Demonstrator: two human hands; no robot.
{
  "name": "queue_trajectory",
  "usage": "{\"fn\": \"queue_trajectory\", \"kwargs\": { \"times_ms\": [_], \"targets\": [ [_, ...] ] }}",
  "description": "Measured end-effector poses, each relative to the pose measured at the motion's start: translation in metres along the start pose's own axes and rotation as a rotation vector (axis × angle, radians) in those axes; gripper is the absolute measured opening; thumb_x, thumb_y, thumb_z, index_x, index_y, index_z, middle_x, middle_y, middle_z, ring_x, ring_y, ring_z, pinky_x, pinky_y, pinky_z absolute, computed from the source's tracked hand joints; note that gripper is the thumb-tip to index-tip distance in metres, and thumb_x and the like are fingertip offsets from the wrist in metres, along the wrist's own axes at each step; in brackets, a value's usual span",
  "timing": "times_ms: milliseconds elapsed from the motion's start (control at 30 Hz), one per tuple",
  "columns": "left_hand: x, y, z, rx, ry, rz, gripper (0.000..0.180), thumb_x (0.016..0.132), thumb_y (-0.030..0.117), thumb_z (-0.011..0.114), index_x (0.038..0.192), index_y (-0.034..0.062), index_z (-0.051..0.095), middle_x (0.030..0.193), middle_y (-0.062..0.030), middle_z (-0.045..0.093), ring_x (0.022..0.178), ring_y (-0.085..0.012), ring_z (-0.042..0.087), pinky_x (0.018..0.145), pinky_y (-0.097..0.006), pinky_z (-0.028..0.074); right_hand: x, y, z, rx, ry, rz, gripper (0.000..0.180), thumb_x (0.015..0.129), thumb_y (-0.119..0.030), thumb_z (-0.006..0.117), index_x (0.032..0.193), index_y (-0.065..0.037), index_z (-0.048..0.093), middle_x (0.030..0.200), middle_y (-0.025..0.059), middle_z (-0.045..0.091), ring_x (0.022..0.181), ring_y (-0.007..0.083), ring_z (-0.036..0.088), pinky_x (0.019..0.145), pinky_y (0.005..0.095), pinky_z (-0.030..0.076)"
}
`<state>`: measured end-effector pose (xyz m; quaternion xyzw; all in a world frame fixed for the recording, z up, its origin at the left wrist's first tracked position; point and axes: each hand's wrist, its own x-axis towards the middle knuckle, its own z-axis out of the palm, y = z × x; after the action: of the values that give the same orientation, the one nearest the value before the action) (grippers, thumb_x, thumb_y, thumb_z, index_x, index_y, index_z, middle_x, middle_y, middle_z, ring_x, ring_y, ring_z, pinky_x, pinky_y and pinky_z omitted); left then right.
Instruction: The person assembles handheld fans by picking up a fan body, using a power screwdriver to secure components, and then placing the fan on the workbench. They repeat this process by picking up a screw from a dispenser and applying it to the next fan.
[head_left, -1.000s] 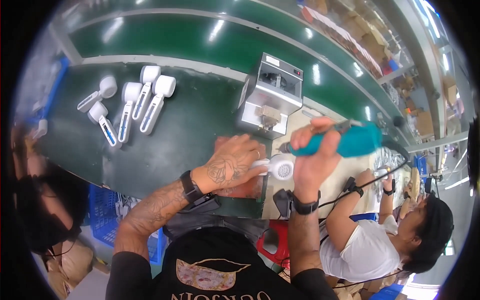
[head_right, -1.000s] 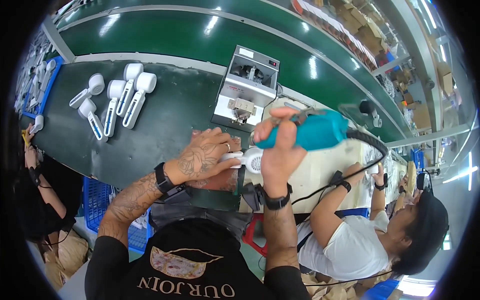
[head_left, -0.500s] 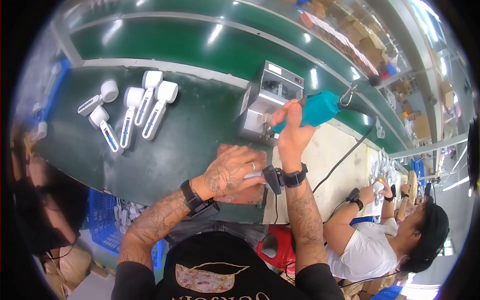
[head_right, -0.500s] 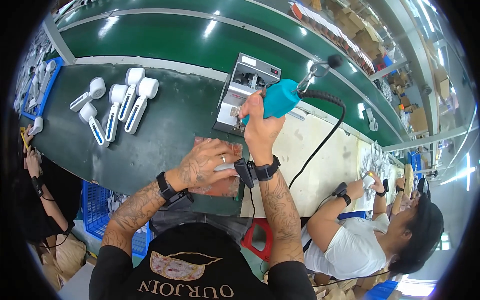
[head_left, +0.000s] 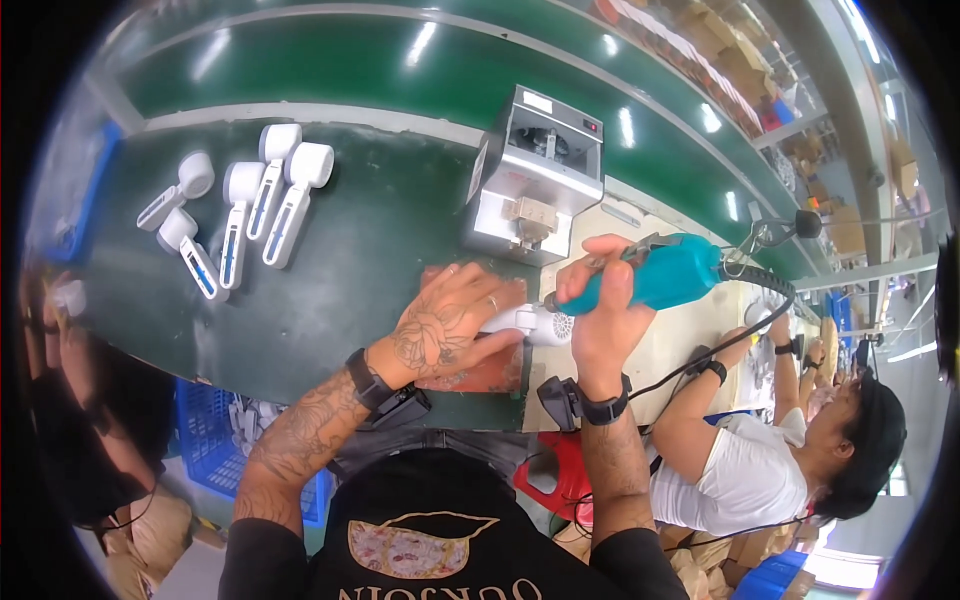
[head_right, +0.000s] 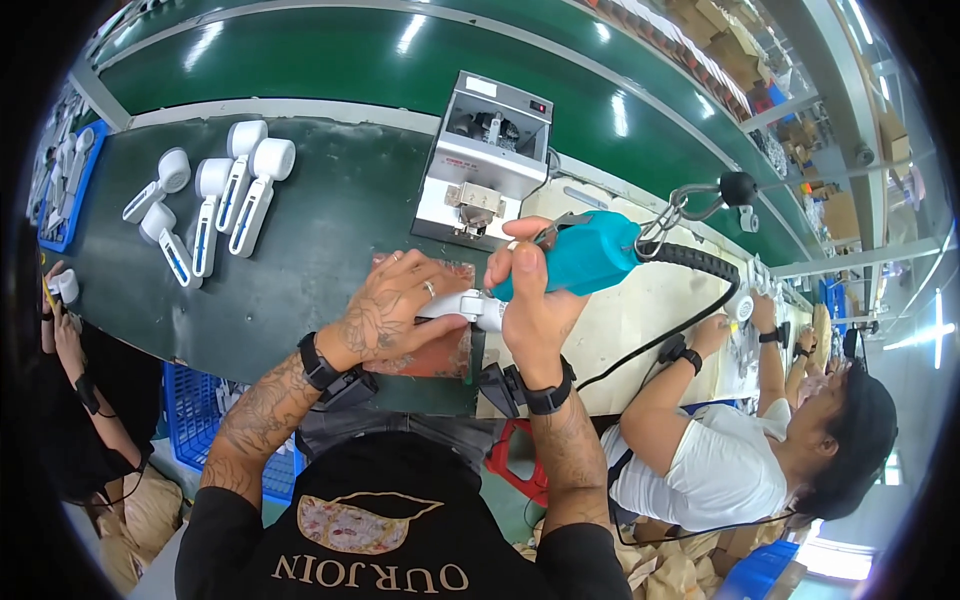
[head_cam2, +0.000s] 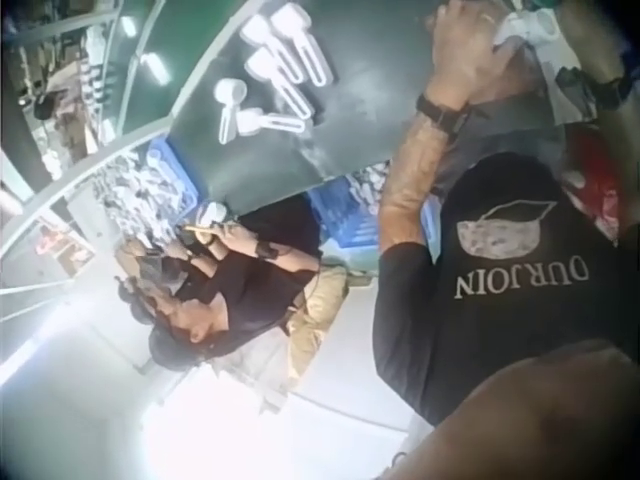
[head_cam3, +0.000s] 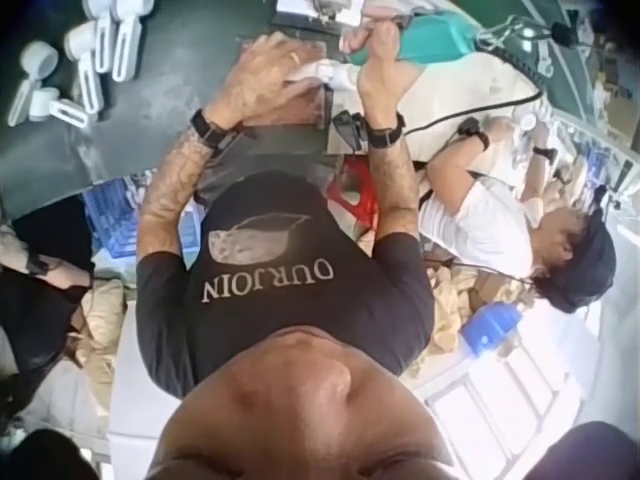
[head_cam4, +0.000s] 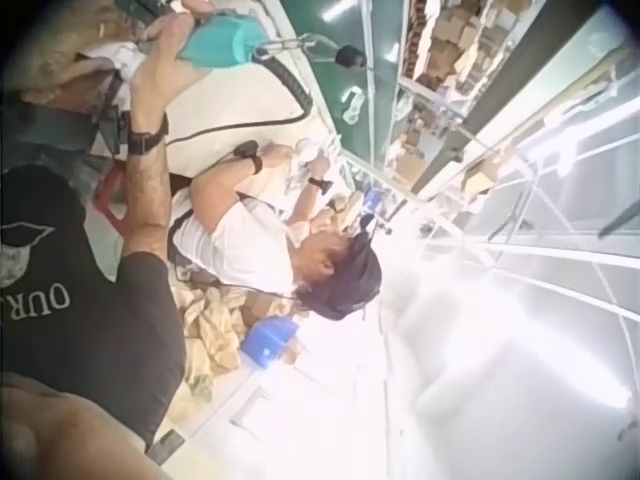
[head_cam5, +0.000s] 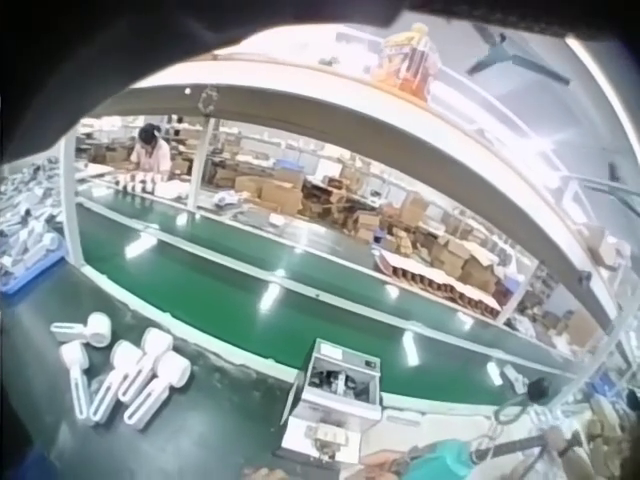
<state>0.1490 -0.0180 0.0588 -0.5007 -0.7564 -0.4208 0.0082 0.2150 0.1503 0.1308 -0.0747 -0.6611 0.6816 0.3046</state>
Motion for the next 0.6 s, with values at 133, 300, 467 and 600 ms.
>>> {"fn": "queue_trajectory", "kwargs": {
  "times_ms": [133, 300, 467, 600],
  "targets": [
    [0.0, -0.001, 0.001, -0.017, -0.008, -0.01, 0.049, 0.089, 0.032, 0.075, 0.13, 0.007, 0.066, 0.112, -0.0092, 0.068, 0.107, -0.0288, 0.06, 0.096, -0.044, 0.047, -0.001, 0.002, 0.0, 0.023, -0.017, 0.004, 0.055, 0.099, -0.051, 0.067, 0.11, 0.003, 0.058, 0.069, 0.0062, 0.055, 0.061, 0.0187, 0.057, 0.058, 0.0325, 0.047],
    [0.0, 0.001, 0.002, 0.005, -0.03, -0.01, 0.05, 0.09, 0.033, 0.074, 0.132, 0.0072, 0.065, 0.116, -0.0099, 0.067, 0.109, -0.0297, 0.059, 0.098, -0.045, 0.046, -0.003, 0.013, -0.004, 0.045, -0.069, 0.002, 0.048, 0.1, -0.045, 0.067, 0.104, 0.002, 0.057, 0.07, 0.0072, 0.055, 0.062, 0.0192, 0.057, 0.059, 0.0334, 0.047],
    [-0.001, -0.001, 0.005, 0.058, -0.061, -0.015, 0.051, 0.092, 0.035, 0.071, 0.135, 0.0078, 0.062, 0.12, -0.0108, 0.065, 0.113, -0.0312, 0.058, 0.102, -0.049, 0.045, -0.005, 0.019, -0.001, 0.058, -0.044, -0.009, 0.045, 0.101, -0.043, 0.067, 0.097, 0.0, 0.055, 0.07, 0.0088, 0.056, 0.061, 0.0201, 0.057, 0.059, 0.0341, 0.048],
    [0.001, 0.0, 0.003, 0.035, -0.085, -0.046, 0.049, 0.094, 0.036, 0.069, 0.133, 0.0076, 0.062, 0.121, -0.0113, 0.065, 0.115, -0.032, 0.058, 0.104, -0.051, 0.045, -0.009, 0.023, 0.002, 0.037, -0.046, -0.036, 0.044, 0.102, -0.042, 0.067, 0.095, 0.0, 0.053, 0.071, 0.0097, 0.057, 0.061, 0.0211, 0.058, 0.058, 0.0346, 0.048]
  ]
}}
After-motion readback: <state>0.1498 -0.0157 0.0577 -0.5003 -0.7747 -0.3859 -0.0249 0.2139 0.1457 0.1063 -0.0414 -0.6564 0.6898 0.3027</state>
